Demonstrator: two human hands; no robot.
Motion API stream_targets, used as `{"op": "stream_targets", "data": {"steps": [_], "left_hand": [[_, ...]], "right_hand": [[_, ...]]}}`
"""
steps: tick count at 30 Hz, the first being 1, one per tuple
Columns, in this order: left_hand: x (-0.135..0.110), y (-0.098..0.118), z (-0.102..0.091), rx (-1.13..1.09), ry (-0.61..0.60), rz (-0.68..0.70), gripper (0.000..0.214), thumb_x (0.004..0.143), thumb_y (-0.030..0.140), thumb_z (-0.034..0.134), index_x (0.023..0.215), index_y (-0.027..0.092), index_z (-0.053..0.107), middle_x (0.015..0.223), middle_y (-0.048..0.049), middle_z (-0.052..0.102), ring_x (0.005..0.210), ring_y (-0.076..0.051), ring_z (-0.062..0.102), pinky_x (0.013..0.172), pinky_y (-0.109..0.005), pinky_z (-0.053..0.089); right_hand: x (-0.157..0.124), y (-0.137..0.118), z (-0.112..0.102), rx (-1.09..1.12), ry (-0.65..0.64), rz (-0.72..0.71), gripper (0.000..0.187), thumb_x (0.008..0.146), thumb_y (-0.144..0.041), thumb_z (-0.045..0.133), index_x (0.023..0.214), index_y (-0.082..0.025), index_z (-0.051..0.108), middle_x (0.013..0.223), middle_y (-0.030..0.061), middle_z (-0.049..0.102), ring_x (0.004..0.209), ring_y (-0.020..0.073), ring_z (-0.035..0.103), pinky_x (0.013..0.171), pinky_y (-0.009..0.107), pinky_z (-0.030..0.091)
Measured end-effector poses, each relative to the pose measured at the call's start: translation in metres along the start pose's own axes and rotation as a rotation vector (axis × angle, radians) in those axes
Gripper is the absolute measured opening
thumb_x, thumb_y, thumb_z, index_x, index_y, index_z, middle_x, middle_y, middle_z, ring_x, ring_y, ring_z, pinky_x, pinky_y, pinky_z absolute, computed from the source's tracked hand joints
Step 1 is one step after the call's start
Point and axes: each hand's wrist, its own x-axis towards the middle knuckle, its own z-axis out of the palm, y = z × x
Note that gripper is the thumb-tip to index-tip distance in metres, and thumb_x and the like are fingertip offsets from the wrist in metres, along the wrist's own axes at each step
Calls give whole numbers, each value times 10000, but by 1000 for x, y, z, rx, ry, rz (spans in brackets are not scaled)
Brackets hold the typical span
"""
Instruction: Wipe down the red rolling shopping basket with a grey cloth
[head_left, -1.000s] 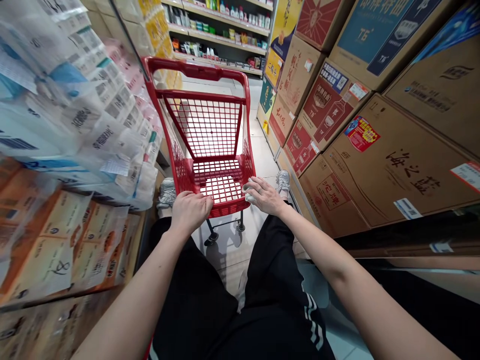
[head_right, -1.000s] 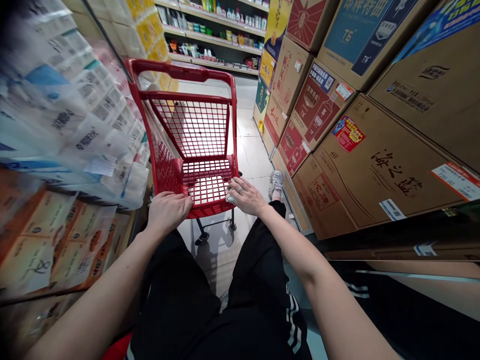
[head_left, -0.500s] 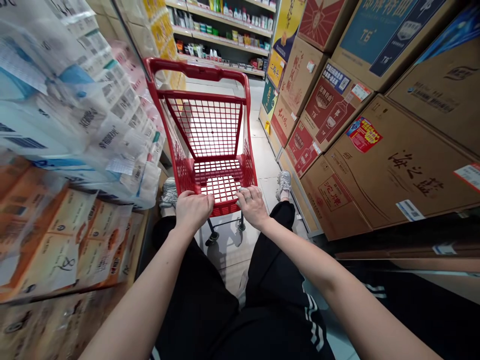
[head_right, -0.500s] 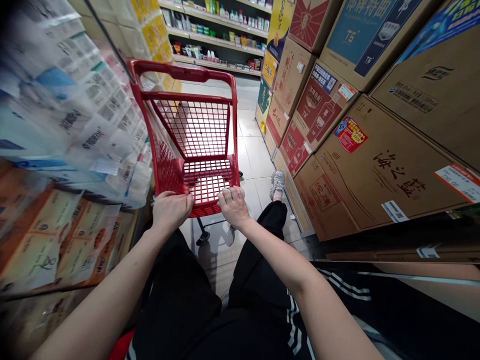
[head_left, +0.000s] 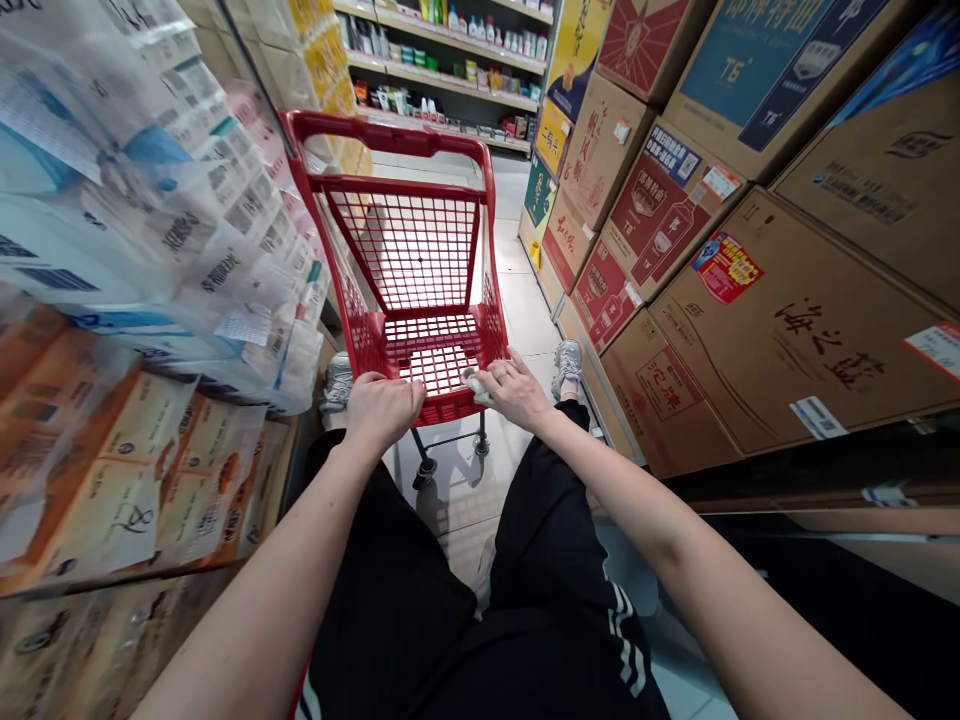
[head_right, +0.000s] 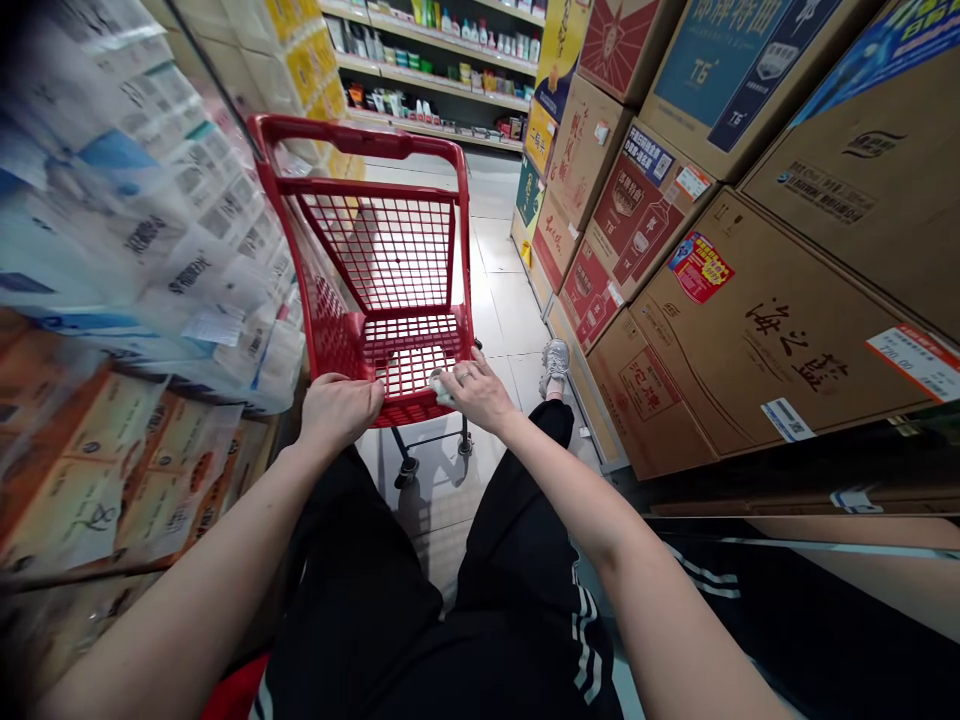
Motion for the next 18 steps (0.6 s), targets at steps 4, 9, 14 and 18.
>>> {"op": "stream_targets", "data": {"steps": [4, 9, 14, 18], "left_hand": [[8, 9, 6, -9, 1, -66, 550, 955, 247, 290, 532, 173, 634, 535, -93, 650, 494, -190, 545, 726, -412, 333], [15, 14, 7, -50, -20, -43, 481, 924, 223, 318, 635, 148, 695, 582, -128, 671, 517, -220, 573, 696, -420, 304], [19, 11, -5, -45, -16, 8, 506, 950, 254, 305, 622, 153, 677, 651, -127, 707, 577, -217, 610, 732, -410, 331], [22, 17, -6, -62, -20, -20, 522, 956, 260, 301, 585, 159, 655, 633, -122, 700, 585, -219, 611, 743, -415, 334]], "right_hand": [[5, -8, 8, -58, 26, 103, 412, 984, -475, 483, 1175, -133, 612, 1029, 142, 633, 1047, 254, 576, 1151, 519, 331], [27, -39, 24, -11, 14, 59, 453, 981, -493, 481, 1226, -128, 591, 1079, 154, 619, 1038, 268, 560, 997, 440, 446], [15, -2, 16, 13, 6, 3, 421, 1005, -434, 461, 1297, -151, 567, 1097, 136, 626, 1059, 247, 559, 1074, 460, 397], [-1, 32, 10, 12, 30, 63, 389, 994, -431, 489, 1276, -181, 585, 1106, 115, 620, 1106, 243, 547, 1186, 527, 275]]}}
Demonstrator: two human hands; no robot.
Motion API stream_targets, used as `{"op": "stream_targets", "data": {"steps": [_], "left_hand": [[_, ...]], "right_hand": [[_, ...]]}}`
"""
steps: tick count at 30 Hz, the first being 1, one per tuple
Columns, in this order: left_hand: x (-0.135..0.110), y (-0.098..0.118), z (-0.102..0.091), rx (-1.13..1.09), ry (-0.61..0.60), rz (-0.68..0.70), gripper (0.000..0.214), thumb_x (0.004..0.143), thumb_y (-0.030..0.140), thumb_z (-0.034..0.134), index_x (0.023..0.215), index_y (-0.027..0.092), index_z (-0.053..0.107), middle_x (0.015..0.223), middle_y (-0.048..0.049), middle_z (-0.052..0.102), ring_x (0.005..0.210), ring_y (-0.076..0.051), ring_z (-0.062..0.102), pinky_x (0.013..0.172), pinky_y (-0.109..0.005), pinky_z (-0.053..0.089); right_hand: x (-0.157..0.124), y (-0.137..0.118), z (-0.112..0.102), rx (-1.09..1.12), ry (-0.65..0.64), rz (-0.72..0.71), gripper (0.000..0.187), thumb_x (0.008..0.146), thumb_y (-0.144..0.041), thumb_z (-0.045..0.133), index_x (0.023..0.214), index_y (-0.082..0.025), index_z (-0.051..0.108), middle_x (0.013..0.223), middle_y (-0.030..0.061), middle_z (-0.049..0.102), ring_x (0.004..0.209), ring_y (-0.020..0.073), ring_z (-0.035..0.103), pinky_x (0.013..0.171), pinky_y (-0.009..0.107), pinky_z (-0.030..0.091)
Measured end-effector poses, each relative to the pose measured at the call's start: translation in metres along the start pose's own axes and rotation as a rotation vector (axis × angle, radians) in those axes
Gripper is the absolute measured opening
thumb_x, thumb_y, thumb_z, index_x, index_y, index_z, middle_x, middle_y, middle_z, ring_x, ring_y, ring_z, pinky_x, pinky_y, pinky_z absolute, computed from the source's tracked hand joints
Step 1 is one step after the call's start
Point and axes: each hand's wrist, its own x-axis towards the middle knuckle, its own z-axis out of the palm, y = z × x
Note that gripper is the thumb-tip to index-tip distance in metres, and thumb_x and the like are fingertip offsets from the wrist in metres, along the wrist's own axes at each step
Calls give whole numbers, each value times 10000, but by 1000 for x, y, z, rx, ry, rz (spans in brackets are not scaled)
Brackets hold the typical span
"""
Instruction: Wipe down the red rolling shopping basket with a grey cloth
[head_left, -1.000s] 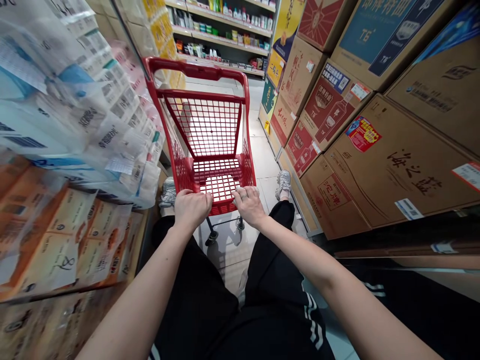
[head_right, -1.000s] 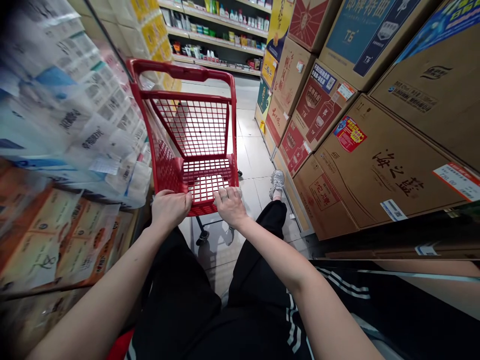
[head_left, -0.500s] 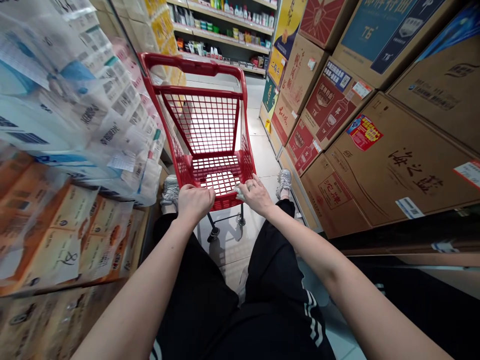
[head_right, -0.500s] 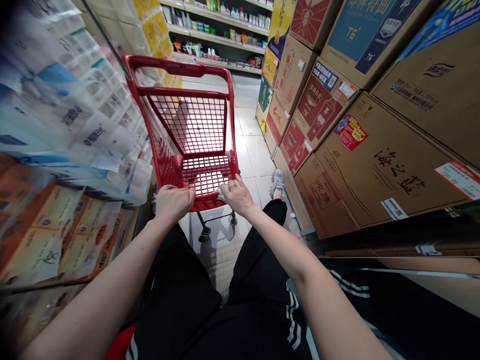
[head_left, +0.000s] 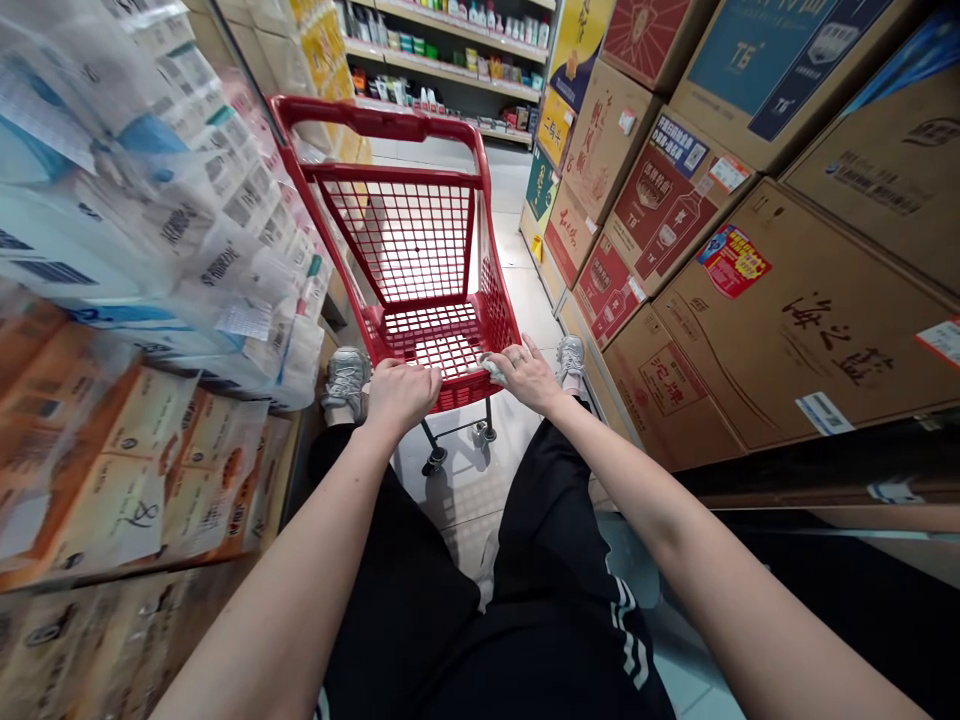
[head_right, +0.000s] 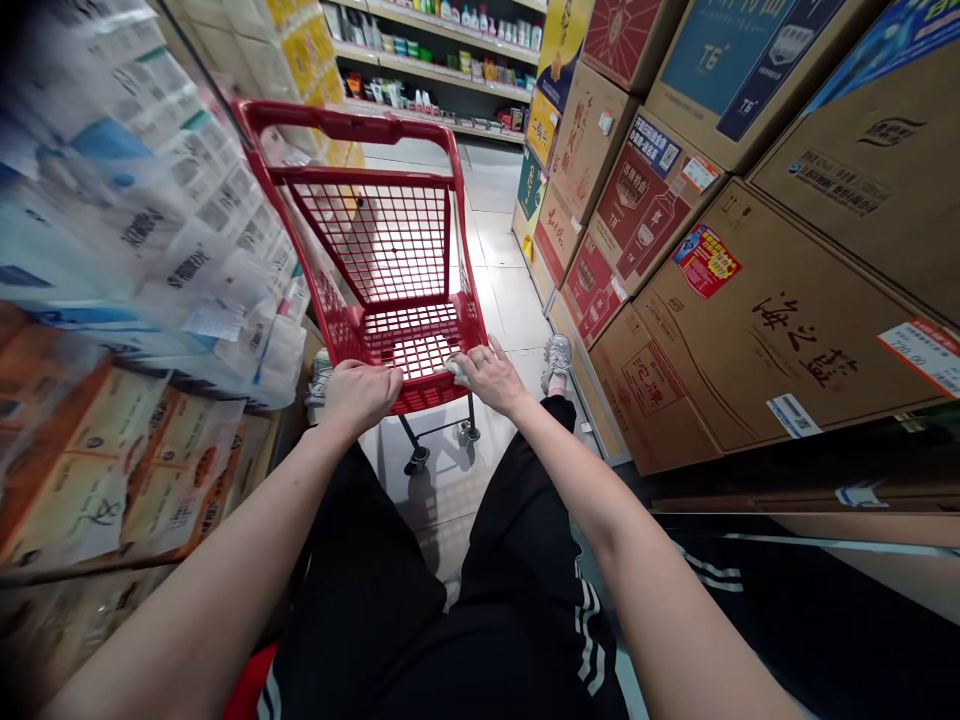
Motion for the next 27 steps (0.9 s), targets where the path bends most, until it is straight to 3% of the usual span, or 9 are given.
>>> {"op": "stream_targets", "data": {"steps": [2, 5, 9, 11, 15, 18, 20, 24, 27], "left_hand": [[1, 5, 3, 22, 0, 4, 499, 944, 228, 305, 574, 166, 634, 611, -111, 688, 562, -213, 595, 724, -420, 318], [2, 10, 6, 59, 5, 19, 455, 929, 203, 317, 589, 173, 618, 610, -97, 686, 550, -201, 584, 691, -413, 294], [0, 9, 4, 46, -11, 32, 452, 949, 250, 317, 636, 182, 636, 630, -92, 698, 592, -204, 611, 699, -409, 309], [-2, 4, 1, 23, -20, 45, 468, 974, 291, 301, 681, 186, 649, 685, -91, 721, 633, -209, 634, 731, -411, 335], [-4, -8, -4, -54, -64, 120, 440, 997, 400, 315, 806, 197, 656, 815, -99, 747, 766, -234, 675, 808, -408, 376], [-3, -12, -4, -98, -119, 210, 400, 989, 436, 354, 813, 211, 635, 819, -91, 739, 785, -238, 674, 833, -402, 390], [-1, -10, -3, -90, -132, 231, 378, 990, 420, 360, 812, 213, 623, 801, -84, 731, 758, -232, 669, 831, -397, 396], [4, 3, 2, -50, -92, 210, 345, 991, 376, 366, 835, 201, 620, 803, -98, 728, 746, -241, 669, 787, -398, 394], [8, 15, 5, -59, -62, 202, 338, 993, 357, 363, 857, 193, 625, 819, -111, 730, 750, -249, 671, 780, -405, 388]], "right_hand": [[0, -3, 4, -6, 19, 47, 398, 981, -447, 507, 1245, -164, 601, 1093, 121, 619, 1110, 254, 545, 1191, 531, 270], [7, -28, 14, 0, 32, 104, 415, 973, -462, 516, 1215, -140, 617, 1100, 145, 620, 1118, 271, 536, 1155, 505, 317], [14, -53, 18, 35, -2, 66, 414, 984, -445, 505, 1269, -158, 592, 1140, 148, 621, 1097, 270, 537, 1042, 450, 400], [13, -47, 13, 39, -27, 6, 431, 990, -448, 494, 1307, -167, 571, 1150, 144, 621, 1085, 264, 542, 1001, 429, 418], [3, -8, 2, 36, -31, -68, 434, 994, -458, 482, 1298, -166, 583, 1146, 134, 626, 1095, 253, 545, 1056, 448, 397], [-2, 14, -2, 47, -3, -31, 392, 996, -459, 475, 1234, -183, 618, 1107, 110, 633, 1098, 247, 547, 1173, 507, 295], [-1, 16, -1, 55, 30, 51, 370, 1003, -450, 458, 1190, -183, 632, 1079, 106, 635, 1096, 250, 548, 1205, 542, 247], [7, -9, 7, 74, 93, 250, 338, 1019, -404, 421, 1119, -170, 644, 1077, 130, 639, 1111, 261, 542, 1199, 559, 260], [14, -36, 15, 95, 85, 249, 353, 1018, -408, 427, 1145, -157, 641, 1103, 137, 642, 1125, 262, 539, 1187, 532, 288]]}}
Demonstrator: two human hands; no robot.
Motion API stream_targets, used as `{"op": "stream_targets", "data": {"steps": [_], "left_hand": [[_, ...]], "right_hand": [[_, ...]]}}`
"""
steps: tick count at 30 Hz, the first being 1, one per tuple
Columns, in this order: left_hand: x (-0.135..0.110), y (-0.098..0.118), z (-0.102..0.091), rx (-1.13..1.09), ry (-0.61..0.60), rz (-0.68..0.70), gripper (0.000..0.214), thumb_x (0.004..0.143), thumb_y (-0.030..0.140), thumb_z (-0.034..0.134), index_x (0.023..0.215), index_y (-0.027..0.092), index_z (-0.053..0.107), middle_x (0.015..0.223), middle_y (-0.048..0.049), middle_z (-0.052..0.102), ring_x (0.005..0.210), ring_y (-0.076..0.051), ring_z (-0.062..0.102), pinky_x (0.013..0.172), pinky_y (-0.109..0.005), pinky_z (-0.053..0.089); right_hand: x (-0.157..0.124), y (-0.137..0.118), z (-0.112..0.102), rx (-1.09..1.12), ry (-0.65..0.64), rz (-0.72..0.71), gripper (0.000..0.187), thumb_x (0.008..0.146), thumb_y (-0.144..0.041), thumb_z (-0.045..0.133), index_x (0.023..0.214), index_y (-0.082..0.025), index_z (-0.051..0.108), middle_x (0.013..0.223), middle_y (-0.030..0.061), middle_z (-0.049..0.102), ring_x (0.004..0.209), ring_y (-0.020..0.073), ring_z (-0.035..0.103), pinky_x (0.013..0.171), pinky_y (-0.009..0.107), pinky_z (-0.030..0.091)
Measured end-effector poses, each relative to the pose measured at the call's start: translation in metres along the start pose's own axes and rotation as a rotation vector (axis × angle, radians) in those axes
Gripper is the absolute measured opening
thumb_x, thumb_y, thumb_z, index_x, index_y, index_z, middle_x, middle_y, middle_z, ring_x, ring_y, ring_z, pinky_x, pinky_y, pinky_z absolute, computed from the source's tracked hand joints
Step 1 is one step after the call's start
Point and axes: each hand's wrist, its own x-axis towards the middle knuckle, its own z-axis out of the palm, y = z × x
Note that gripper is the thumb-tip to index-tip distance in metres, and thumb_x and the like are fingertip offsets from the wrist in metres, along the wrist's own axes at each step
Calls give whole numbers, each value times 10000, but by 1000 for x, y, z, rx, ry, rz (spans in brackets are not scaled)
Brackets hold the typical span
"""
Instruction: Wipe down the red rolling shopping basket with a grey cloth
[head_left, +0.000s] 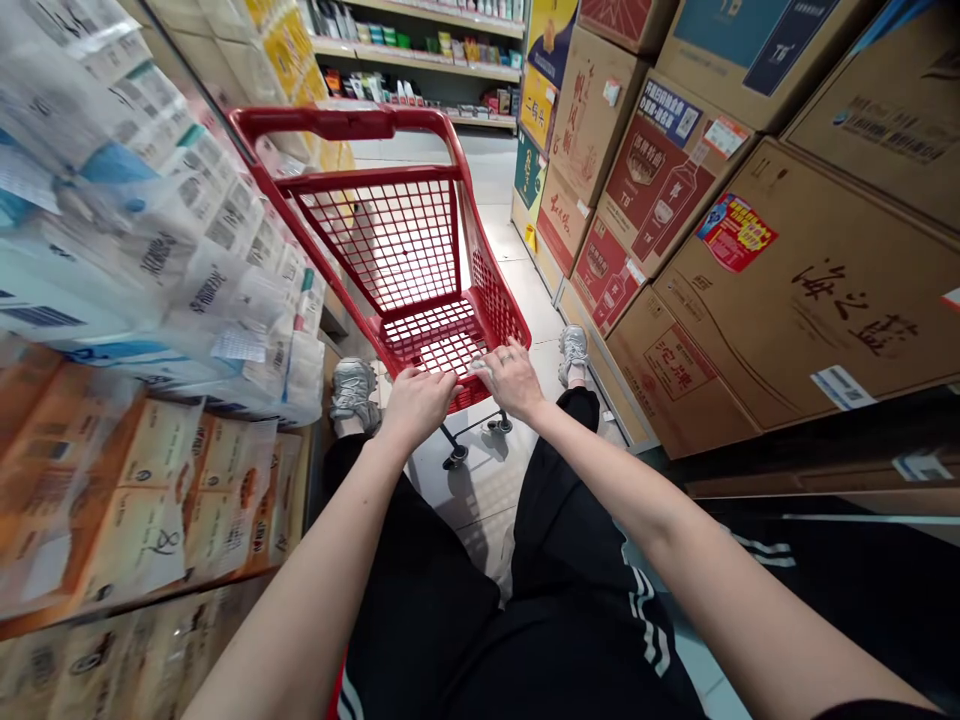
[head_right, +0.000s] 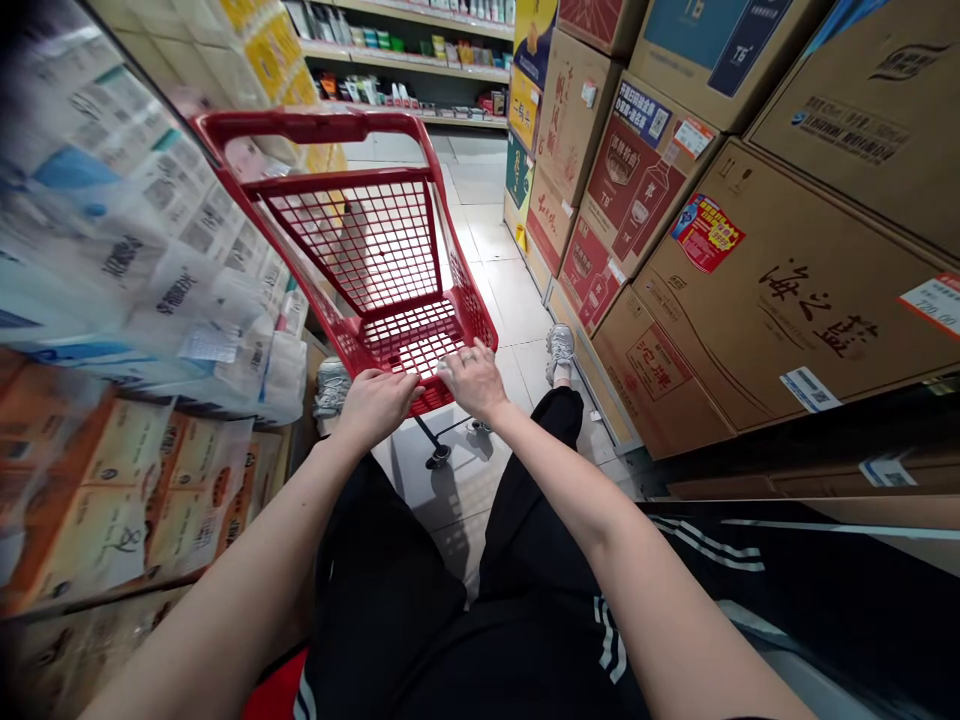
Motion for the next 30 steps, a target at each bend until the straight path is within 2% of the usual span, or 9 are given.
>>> {"op": "stream_targets", "data": {"steps": [4, 8, 11, 13, 18, 21, 24, 28, 30], "left_hand": [[6, 4, 3, -37, 6, -1, 352, 999, 357, 355, 850, 182, 621, 790, -115, 719, 727, -244, 664, 794, -406, 392], [4, -9, -3, -83, -30, 86, 316, 982, 378, 405, 844, 200, 627, 803, -111, 701, 818, -256, 648, 852, -416, 412], [0, -18, -10, -67, -7, 106, 246, 950, 358, 474, 818, 219, 628, 855, -107, 681, 897, -267, 611, 993, -460, 388], [-1, -17, -11, -55, 12, 94, 211, 936, 312, 490, 813, 217, 633, 862, -107, 664, 901, -268, 590, 1051, -477, 360], [7, 1, -4, -10, 57, 48, 219, 929, 274, 479, 828, 190, 655, 839, -133, 644, 878, -280, 560, 1029, -491, 380], [12, 10, 0, 62, 78, 57, 221, 932, 288, 481, 838, 188, 655, 821, -121, 639, 869, -278, 555, 1007, -491, 389], [13, 12, 0, 103, 85, 76, 224, 942, 289, 466, 849, 187, 643, 820, -107, 636, 856, -264, 556, 995, -474, 393], [13, 9, -6, 32, 49, 119, 227, 948, 303, 451, 849, 197, 626, 834, -98, 627, 856, -255, 553, 960, -451, 407], [13, 10, -8, -7, 29, 120, 220, 942, 295, 450, 840, 200, 620, 831, -100, 618, 863, -257, 548, 953, -449, 409]], "right_hand": [[-3, -8, 5, 32, -20, -75, 370, 1004, -416, 471, 1227, -162, 621, 1182, 134, 630, 1200, 261, 516, 1173, 499, 305], [-5, 35, -9, 38, -71, -196, 369, 1005, -409, 478, 1276, -197, 610, 1184, 104, 641, 1176, 230, 538, 1175, 473, 314], [-5, 70, -20, 3, -40, -131, 338, 1000, -391, 494, 1257, -216, 626, 1163, 89, 649, 1154, 230, 546, 1196, 488, 283], [-4, 78, -21, -2, -3, -77, 319, 1000, -381, 492, 1233, -216, 635, 1150, 92, 652, 1158, 240, 538, 1199, 501, 278], [-1, 41, -7, 9, 91, 92, 311, 1024, -360, 420, 1139, -182, 648, 1101, 109, 657, 1140, 248, 535, 1210, 540, 251], [-5, 9, 1, 25, 51, 59, 324, 1020, -376, 433, 1181, -172, 626, 1141, 112, 646, 1163, 244, 525, 1218, 528, 241], [-10, 4, 3, 25, 18, -34, 344, 1005, -383, 474, 1256, -179, 594, 1221, 116, 614, 1227, 248, 499, 1219, 512, 241], [-14, 48, -10, 36, -63, -268, 355, 995, -363, 506, 1323, -238, 559, 1261, 83, 595, 1258, 227, 494, 1217, 480, 267], [-14, 76, -17, -4, -39, -210, 364, 990, -354, 518, 1330, -228, 553, 1241, 91, 593, 1254, 235, 496, 1225, 513, 244]]}}
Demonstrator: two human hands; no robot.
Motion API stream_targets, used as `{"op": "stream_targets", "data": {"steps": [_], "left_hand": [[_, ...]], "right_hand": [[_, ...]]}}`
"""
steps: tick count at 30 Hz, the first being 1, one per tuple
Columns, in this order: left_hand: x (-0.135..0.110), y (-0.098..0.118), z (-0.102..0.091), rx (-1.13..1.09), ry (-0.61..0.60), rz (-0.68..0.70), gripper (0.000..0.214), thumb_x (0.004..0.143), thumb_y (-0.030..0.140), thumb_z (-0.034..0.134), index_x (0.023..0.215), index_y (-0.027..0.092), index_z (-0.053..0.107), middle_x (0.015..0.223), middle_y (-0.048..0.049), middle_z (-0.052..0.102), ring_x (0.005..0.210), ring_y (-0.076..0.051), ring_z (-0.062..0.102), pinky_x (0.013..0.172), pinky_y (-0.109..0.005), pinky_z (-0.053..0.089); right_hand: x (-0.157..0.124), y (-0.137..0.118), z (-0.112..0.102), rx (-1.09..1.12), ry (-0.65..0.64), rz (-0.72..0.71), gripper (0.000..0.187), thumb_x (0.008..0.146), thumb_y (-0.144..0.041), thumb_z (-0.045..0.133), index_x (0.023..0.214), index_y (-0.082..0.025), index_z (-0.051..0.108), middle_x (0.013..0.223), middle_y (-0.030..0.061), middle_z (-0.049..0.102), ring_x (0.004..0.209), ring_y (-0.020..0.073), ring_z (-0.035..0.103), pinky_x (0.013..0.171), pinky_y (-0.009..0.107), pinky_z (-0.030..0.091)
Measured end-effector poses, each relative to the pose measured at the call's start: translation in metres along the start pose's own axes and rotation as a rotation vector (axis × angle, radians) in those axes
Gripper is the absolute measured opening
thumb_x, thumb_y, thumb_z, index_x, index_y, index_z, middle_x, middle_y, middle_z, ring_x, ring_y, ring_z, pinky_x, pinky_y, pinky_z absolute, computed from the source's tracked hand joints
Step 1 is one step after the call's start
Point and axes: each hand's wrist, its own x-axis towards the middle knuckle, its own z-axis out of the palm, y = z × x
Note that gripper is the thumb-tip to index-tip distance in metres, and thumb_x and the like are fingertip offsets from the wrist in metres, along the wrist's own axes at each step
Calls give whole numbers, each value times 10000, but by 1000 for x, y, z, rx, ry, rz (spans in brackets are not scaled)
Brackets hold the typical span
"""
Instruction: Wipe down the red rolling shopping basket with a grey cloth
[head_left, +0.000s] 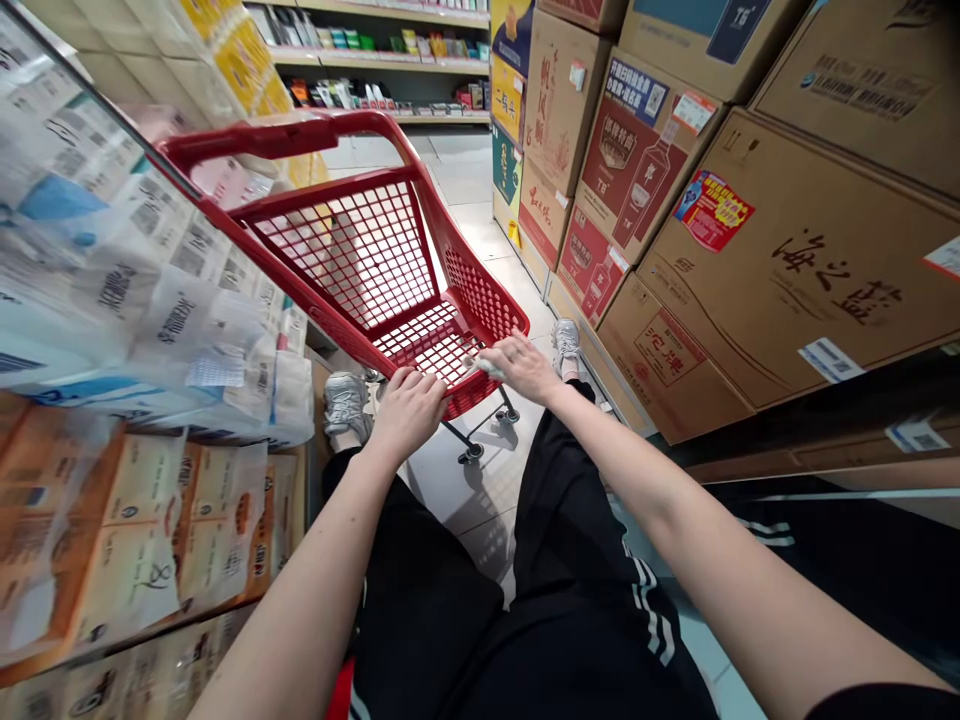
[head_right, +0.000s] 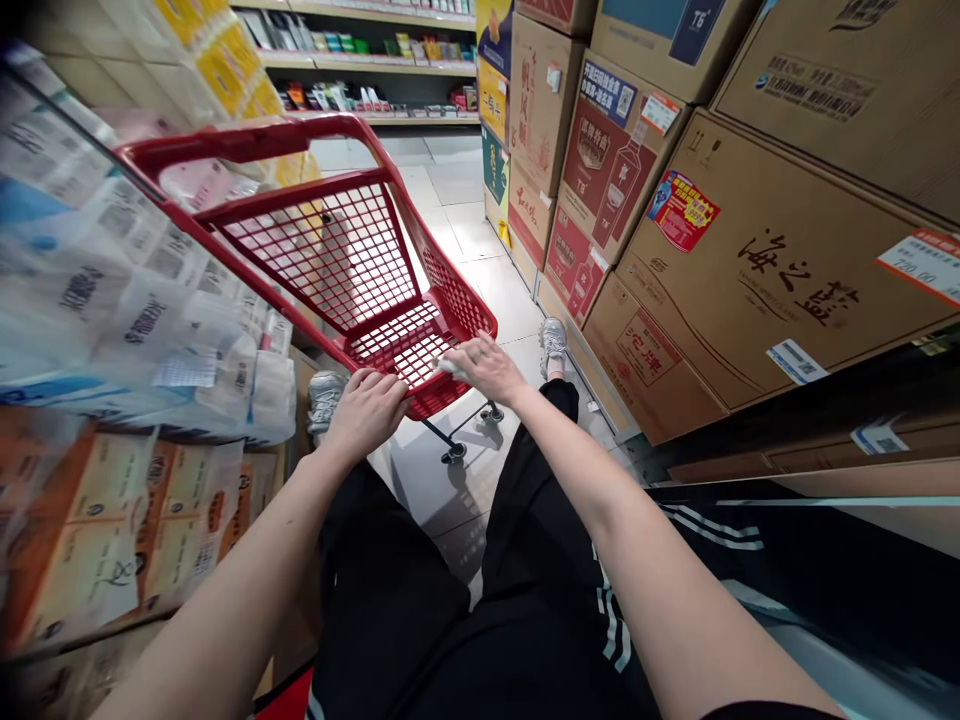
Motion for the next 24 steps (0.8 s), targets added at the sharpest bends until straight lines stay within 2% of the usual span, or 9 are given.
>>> {"op": "stream_targets", "data": {"steps": [3, 6, 9, 13, 16, 19, 24], "left_hand": [[3, 6, -1, 9, -7, -18, 208, 935, 287, 452, 832, 201, 611, 835, -102, 614, 865, -260, 540, 965, -457, 401], [5, 13, 1, 45, -3, -49, 193, 928, 280, 459, 842, 193, 610, 853, -111, 618, 878, -265, 536, 984, -467, 389], [7, 19, 3, 52, -5, -69, 173, 912, 263, 473, 856, 185, 617, 868, -122, 625, 901, -273, 537, 990, -474, 380], [10, 23, 4, 54, -21, -63, 170, 904, 229, 466, 894, 176, 628, 889, -127, 637, 895, -271, 544, 964, -470, 380], [15, 25, 6, 54, -40, -56, 189, 919, 246, 456, 926, 167, 627, 911, -126, 644, 888, -269, 547, 945, -462, 382], [20, 26, 6, 23, -61, -37, 202, 930, 258, 442, 936, 175, 626, 914, -122, 645, 895, -268, 550, 943, -461, 378], [31, 29, 7, -2, -91, -51, 181, 908, 231, 446, 903, 183, 621, 895, -128, 631, 921, -281, 545, 952, -464, 370]], "right_hand": [[-6, 26, -6, -20, 31, 114, 358, 981, -333, 534, 1324, -232, 557, 1247, 96, 579, 1299, 255, 460, 1227, 566, 214], [-7, 26, -4, -1, 52, 174, 363, 982, -313, 526, 1325, -200, 554, 1277, 120, 557, 1345, 270, 415, 1226, 573, 223], [-6, 3, 2, 17, 77, 196, 376, 993, -282, 486, 1344, -160, 540, 1308, 135, 541, 1354, 274, 399, 1231, 564, 217], [-2, -39, 12, 88, 65, 117, 399, 996, -319, 485, 1369, -183, 529, 1277, 122, 562, 1280, 255, 465, 1234, 559, 204], [-1, -49, 16, 112, 69, 57, 395, 1002, -334, 479, 1373, -208, 530, 1278, 118, 568, 1263, 246, 479, 1222, 541, 235], [-4, -25, 12, 119, 61, 4, 366, 1002, -326, 486, 1348, -225, 553, 1259, 98, 586, 1248, 231, 491, 1211, 505, 272], [-5, 25, -1, 94, 73, 49, 345, 1016, -324, 444, 1305, -198, 583, 1205, 99, 607, 1199, 231, 509, 1206, 510, 273]]}}
